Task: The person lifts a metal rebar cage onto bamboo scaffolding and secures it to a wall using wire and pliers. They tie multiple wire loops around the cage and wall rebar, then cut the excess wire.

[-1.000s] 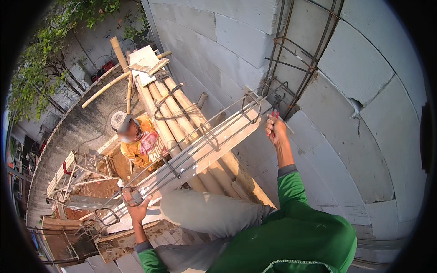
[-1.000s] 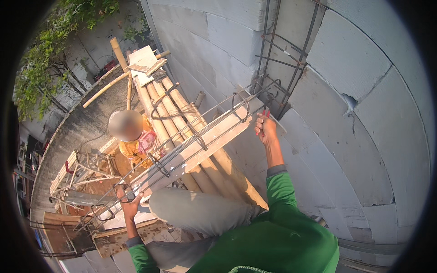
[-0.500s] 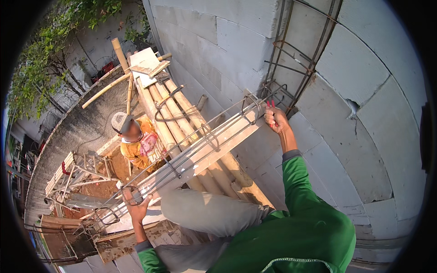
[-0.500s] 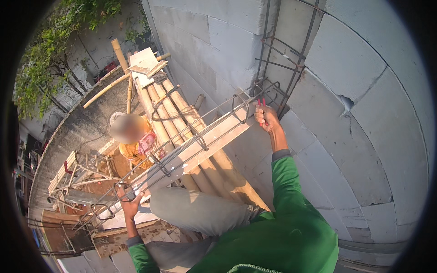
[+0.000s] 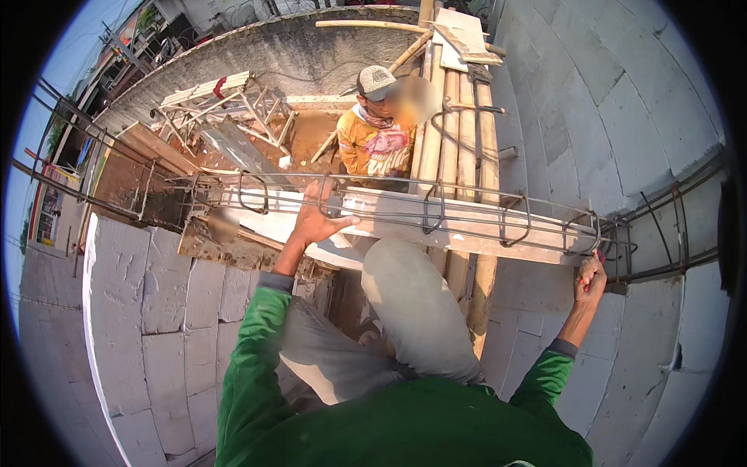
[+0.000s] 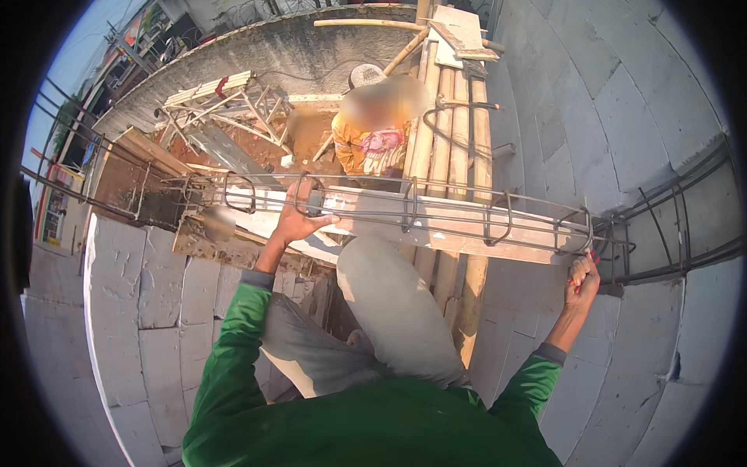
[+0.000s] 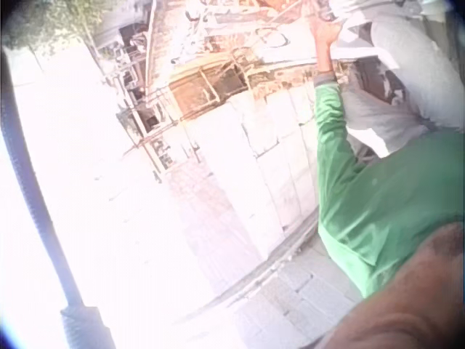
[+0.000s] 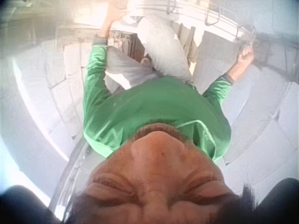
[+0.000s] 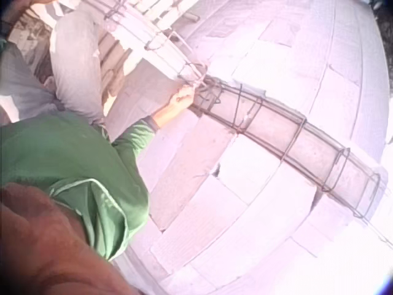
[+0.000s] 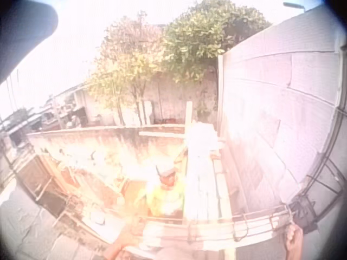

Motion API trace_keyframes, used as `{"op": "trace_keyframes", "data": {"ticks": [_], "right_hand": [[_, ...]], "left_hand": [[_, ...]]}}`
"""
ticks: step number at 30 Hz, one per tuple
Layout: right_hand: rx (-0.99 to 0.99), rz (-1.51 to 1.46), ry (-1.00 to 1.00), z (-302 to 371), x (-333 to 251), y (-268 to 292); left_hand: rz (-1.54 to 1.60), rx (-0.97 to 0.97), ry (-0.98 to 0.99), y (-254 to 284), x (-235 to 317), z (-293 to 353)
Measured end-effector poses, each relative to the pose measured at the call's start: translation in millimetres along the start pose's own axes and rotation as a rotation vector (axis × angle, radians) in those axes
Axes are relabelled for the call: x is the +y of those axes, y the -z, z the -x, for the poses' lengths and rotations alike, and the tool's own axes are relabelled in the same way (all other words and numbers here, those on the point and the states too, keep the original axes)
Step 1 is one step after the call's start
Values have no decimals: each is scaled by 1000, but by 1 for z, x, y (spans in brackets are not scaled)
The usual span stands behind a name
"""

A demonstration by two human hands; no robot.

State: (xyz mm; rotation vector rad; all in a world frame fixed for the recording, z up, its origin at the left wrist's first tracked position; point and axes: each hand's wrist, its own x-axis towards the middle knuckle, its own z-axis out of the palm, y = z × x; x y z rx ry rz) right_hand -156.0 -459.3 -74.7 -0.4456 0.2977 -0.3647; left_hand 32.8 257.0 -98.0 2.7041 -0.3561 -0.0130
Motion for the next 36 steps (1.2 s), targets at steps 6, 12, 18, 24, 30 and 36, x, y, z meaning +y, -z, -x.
{"op": "trace_keyframes", "data": {"ticks": [6, 12, 18, 24, 30, 36], "right_hand": [[337, 509, 260, 74, 126, -25], [363, 954, 411, 152, 216, -37], [36, 1556, 952, 135, 206, -66], [-137, 1833, 1016, 94, 171, -157], [-8, 2110, 1003, 46, 184, -230], [-196, 2228, 1119, -11, 195, -229]], "left_hand": [[106, 8, 4, 29, 7, 32], [224, 113, -215, 20, -5, 23], [234, 15, -135, 43, -26, 41], [87, 188, -158, 31, -40, 32], [-160, 10, 15, 48, -19, -8], [-191, 276, -155, 20, -36, -11]]}}
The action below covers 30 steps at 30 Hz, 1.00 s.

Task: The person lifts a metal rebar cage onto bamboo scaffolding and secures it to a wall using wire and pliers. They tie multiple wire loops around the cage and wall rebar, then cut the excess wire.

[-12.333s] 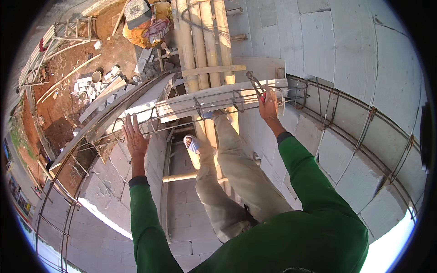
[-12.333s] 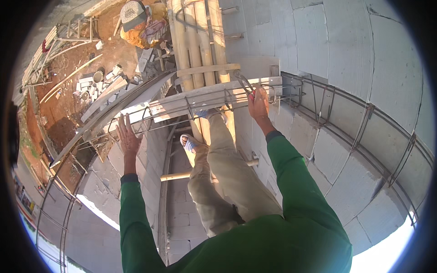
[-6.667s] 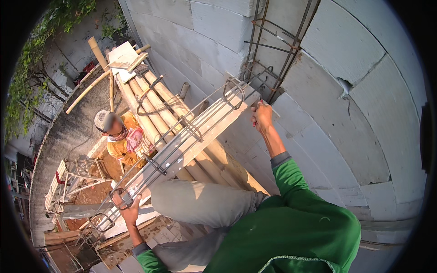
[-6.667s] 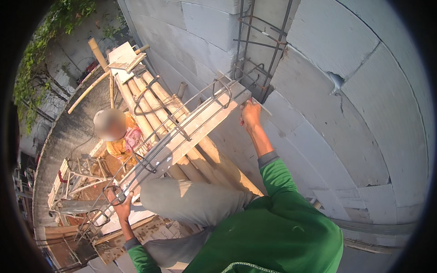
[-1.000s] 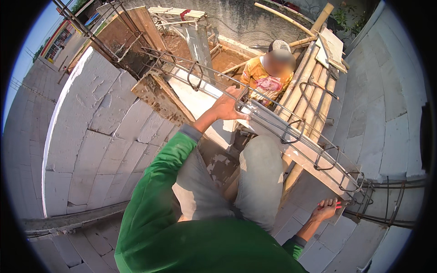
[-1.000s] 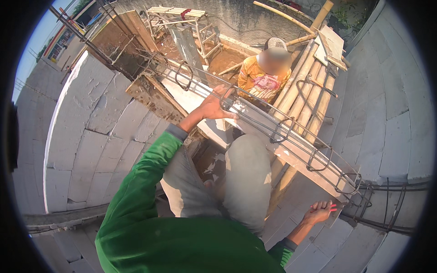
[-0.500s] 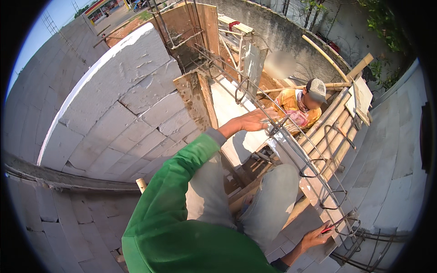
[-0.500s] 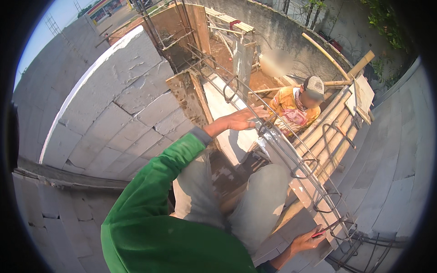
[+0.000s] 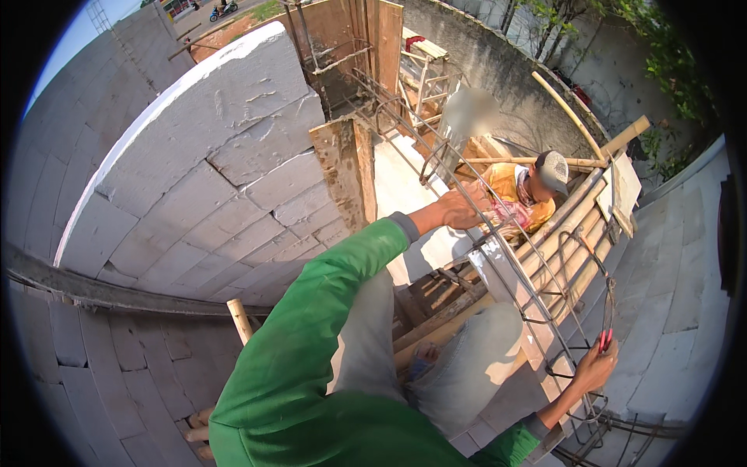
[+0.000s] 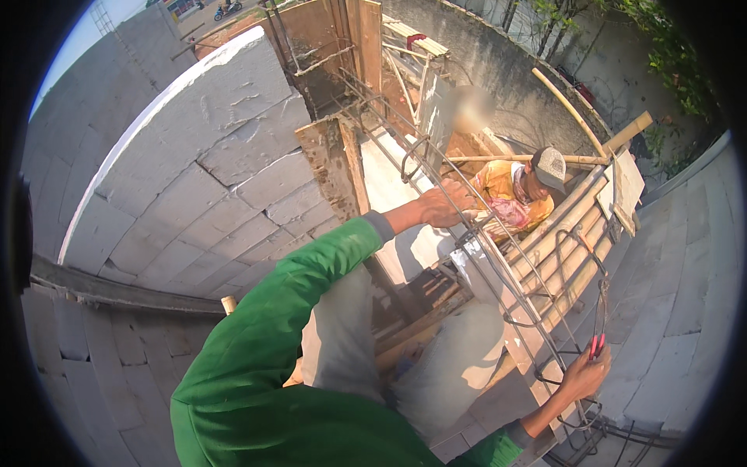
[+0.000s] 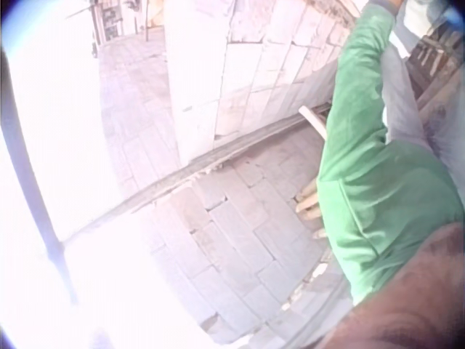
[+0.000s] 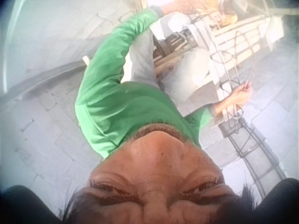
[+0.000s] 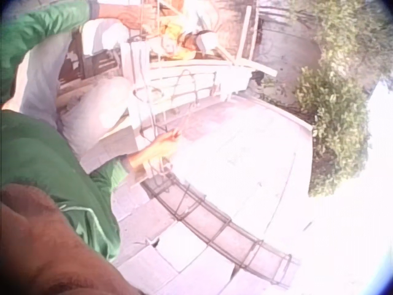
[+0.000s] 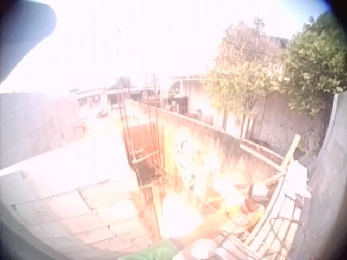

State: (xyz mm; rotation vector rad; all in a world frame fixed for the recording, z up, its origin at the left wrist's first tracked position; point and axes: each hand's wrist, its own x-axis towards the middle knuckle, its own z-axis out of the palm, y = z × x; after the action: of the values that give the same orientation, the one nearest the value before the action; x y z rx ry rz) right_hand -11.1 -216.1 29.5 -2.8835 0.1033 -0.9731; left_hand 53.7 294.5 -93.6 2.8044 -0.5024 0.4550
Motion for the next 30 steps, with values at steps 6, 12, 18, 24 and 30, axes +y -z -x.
{"op": "trace_keyframes", "data": {"ticks": [6, 12, 18, 24, 30], "right_hand": [[-241, -40, 54, -4, 9, -25], [-268, 48, 54, -5, -9, -12], [-11, -319, 11, -2, -56, 29], [-648, -1609, -615, 46, -207, 93], [-590, -1699, -376, 68, -261, 77]], "left_hand": [[48, -76, 43, 1, -4, 12], [64, -79, 65, 11, 0, 12], [-34, -365, 245, 7, -10, -24], [-165, -360, 285, 2, -14, -42], [-204, -270, 201, -20, -18, -39]]}}
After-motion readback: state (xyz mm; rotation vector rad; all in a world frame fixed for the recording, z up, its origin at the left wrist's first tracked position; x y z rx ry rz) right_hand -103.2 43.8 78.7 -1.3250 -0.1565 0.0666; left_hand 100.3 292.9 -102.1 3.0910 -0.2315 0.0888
